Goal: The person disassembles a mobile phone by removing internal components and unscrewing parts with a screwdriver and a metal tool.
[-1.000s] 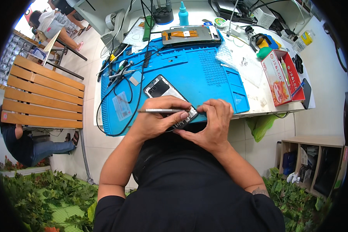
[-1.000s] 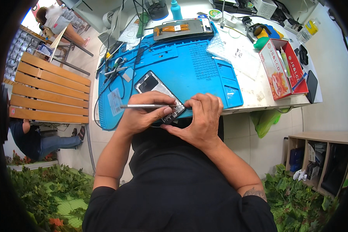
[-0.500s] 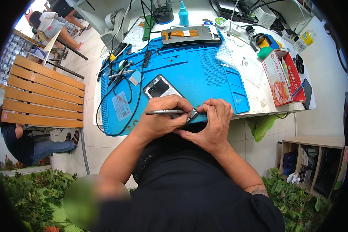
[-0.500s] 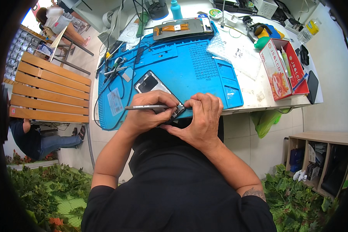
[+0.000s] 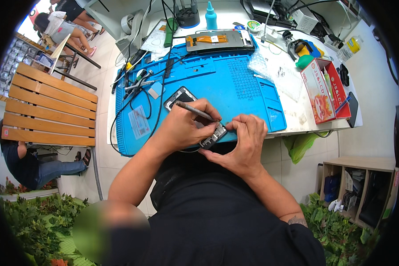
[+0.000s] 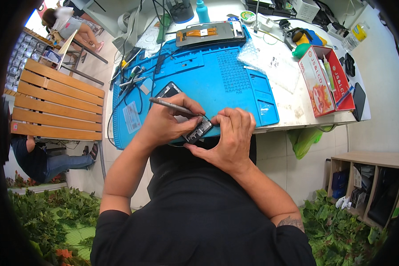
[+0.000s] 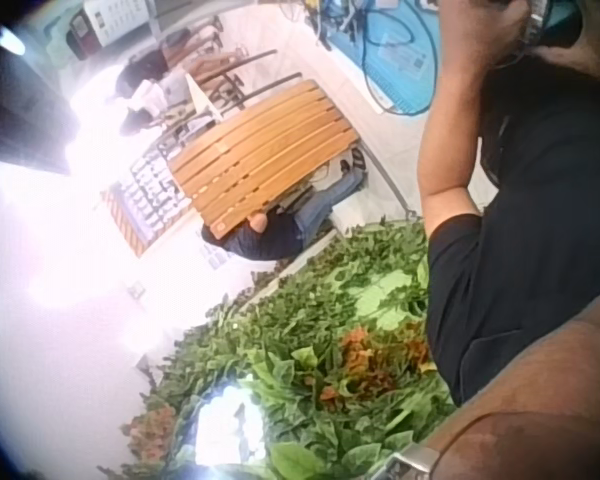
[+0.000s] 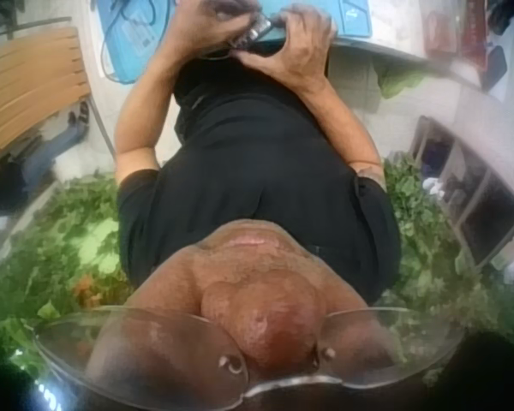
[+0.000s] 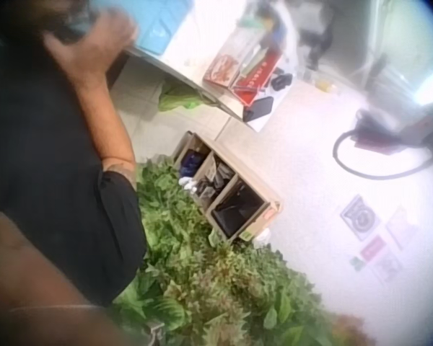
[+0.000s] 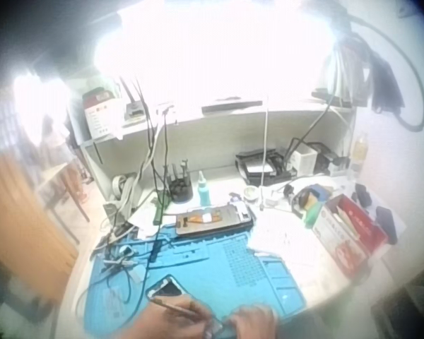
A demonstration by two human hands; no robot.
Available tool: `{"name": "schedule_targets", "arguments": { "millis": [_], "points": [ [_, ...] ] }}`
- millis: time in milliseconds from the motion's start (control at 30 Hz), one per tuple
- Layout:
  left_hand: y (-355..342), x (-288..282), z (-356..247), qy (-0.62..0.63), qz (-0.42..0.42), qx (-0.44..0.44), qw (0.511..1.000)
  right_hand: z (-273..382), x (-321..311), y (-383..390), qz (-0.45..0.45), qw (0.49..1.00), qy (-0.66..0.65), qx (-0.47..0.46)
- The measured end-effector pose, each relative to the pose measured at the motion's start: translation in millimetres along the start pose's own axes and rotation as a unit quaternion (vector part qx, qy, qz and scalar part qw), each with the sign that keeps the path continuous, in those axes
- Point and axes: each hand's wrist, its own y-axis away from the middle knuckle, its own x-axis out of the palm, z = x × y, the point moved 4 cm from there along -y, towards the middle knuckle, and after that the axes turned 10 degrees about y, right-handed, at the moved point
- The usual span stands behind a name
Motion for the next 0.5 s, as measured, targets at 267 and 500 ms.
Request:
{"name": "schedule_targets", "arguments": {
  "millis": [267,500],
  "points": [
    [-27.4,-45.9,6.1,0.002,0.01,-0.08,0.997,1.9,0.1,-0.9,0.003,1.0,0.004,-0.002],
    [-46.9,-91.4,-2.2,-0.087,-0.003,-0.068,0.994,3.8,-1.1,-2.5,-0.001,1.0,0.015,-0.01]
  ]
}}
